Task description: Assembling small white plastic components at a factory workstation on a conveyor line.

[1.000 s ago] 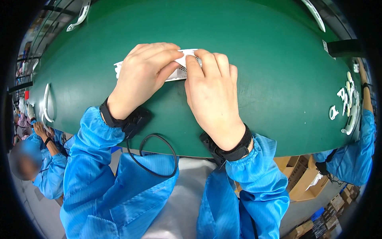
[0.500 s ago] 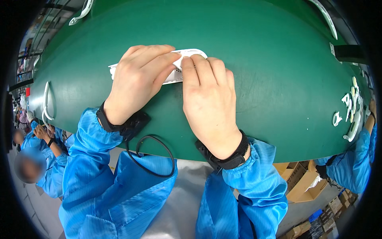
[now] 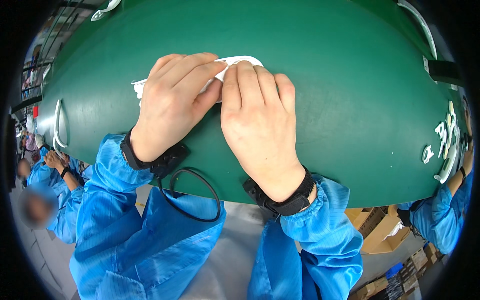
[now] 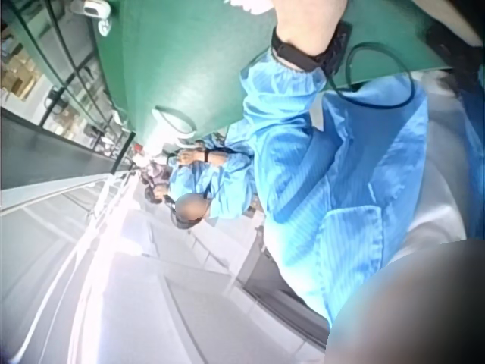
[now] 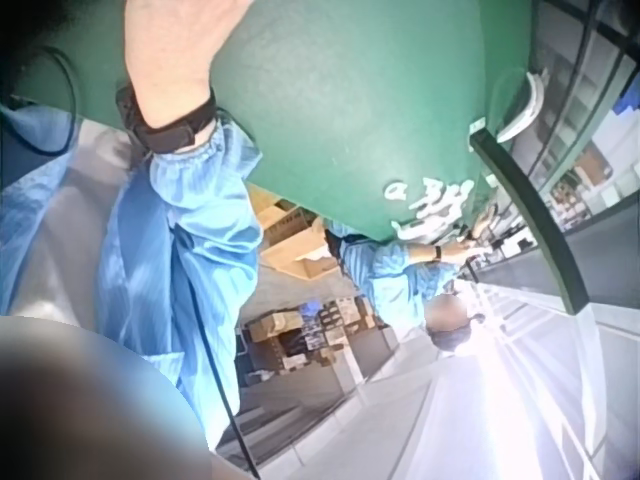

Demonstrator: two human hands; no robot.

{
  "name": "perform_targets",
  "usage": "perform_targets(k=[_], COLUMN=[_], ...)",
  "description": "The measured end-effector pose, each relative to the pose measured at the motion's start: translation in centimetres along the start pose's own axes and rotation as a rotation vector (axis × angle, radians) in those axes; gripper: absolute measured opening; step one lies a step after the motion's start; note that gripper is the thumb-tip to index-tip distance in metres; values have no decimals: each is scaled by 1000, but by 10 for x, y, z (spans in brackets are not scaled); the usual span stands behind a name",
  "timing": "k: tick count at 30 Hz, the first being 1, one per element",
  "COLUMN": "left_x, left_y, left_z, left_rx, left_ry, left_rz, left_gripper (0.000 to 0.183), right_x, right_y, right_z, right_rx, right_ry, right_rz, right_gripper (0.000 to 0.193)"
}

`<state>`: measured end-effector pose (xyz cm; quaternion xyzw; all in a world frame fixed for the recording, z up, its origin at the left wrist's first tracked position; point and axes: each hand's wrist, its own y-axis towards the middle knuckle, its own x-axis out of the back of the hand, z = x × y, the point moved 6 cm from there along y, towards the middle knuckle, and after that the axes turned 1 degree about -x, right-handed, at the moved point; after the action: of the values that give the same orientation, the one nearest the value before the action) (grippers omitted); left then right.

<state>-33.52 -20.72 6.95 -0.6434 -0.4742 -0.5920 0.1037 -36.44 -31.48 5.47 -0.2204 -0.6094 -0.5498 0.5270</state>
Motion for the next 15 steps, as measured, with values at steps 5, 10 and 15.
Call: perform_targets(k=[5,10,15], left_x=[1,1,-1], left_y=[3,3,1], left_z=[0,1,-2], left_rx=[-21,-78,-76], left_ry=[26,45,88], left_rz=[-14,-45,-59], left_gripper=[28,26,26], right_x=[0,6,6], right_y=[1,-1,-3], right_z=[-1,2,1], right_rx=[5,-75,-99], right_ry=[-24,9,-13], right_rz=[9,65,108], right_gripper=[34,36,36])
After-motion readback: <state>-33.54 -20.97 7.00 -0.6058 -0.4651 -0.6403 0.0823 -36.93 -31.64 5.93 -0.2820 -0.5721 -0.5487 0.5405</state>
